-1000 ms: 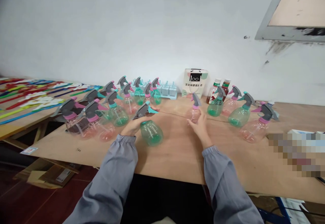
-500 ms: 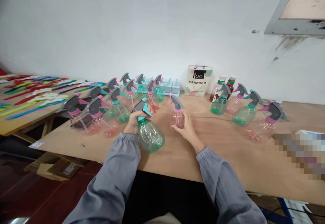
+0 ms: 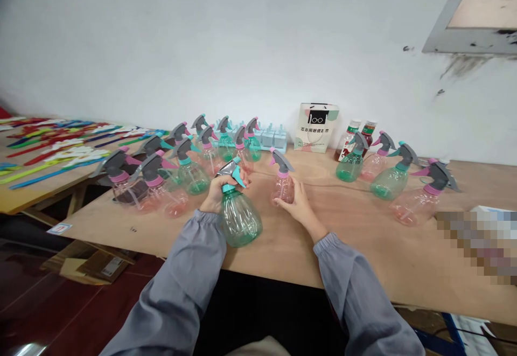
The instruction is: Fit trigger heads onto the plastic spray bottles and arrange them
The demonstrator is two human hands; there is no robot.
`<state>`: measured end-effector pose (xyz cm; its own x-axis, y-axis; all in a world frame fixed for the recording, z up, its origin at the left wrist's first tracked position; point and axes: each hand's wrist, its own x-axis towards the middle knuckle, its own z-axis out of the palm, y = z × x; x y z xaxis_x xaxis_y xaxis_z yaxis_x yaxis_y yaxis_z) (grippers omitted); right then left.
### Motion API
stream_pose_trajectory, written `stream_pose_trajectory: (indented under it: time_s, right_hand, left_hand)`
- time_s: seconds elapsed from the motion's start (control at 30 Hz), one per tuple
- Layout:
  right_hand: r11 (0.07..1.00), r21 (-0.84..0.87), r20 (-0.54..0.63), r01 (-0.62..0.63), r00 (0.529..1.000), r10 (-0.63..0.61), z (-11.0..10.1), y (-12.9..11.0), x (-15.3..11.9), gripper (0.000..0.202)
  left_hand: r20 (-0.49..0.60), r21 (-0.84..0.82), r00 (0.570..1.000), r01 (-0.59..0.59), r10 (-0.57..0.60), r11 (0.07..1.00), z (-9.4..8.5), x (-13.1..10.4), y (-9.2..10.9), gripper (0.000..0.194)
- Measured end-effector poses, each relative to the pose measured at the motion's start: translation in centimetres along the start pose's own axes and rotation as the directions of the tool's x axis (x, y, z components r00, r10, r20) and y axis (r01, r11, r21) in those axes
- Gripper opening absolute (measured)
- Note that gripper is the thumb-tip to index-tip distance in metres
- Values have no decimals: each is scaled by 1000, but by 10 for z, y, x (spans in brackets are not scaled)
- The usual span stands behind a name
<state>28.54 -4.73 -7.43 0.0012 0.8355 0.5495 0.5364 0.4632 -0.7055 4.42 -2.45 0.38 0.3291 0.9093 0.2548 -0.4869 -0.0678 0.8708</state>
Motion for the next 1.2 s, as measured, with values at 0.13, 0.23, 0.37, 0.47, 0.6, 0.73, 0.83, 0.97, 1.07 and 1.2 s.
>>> stream_pose_trajectory:
  time_s: [0.13, 0.23, 0.37, 0.47, 0.6, 0.73, 0.83, 0.97, 1.07, 1.2]
  right_hand:
    - [1000, -3, -1, 9, 1000, -9, 0, 1, 0, 86]
    - [1000, -5, -6, 15, 1000, -15, 1, 2, 0, 86]
    - [1000, -4, -13, 22, 1000, -22, 1, 2, 0, 86]
    - [1000, -7, -14, 19, 1000, -19, 0, 1, 0, 85]
    - [1000, -4, -8, 12, 1000, -12, -1, 1, 0, 86]
    - [1000, -9, 1, -5, 1000, 5, -2, 1, 0, 87]
    - [1000, -11, -6, -7, 1000, 7, -2, 0, 0, 86]
    - [1000, -5, -6, 14, 1000, -14, -2, -1, 0, 84]
    - [1000, -10, -1, 20, 1000, -20, -2, 0, -1, 83]
    - [1000, -16, -4, 27, 1000, -27, -2, 3, -1, 84]
  left_hand:
    - [-4, 11, 1000, -13, 13, 1000, 3, 1, -2, 28]
    - [-81, 5, 997, -5, 6, 1000, 1, 4, -2, 20]
    - [-90, 31, 995, 35, -32, 999, -3, 6, -3, 14]
    - [-46, 70, 999, 6, -3, 998, -2, 7, -6, 25]
    - [-93, 73, 992, -74, 81, 995, -5, 9, -9, 22]
    - [-176, 98, 978, -97, 113, 990, -8, 10, -8, 11]
    - [-126, 117, 983, -118, 133, 986, -6, 10, -7, 17]
    - [-106, 100, 978, -167, 177, 981, -4, 8, -9, 20]
    - [-197, 112, 953, -210, 229, 971, -5, 7, -11, 12]
    - [-161, 289, 922, -297, 352, 910, -7, 5, -6, 10]
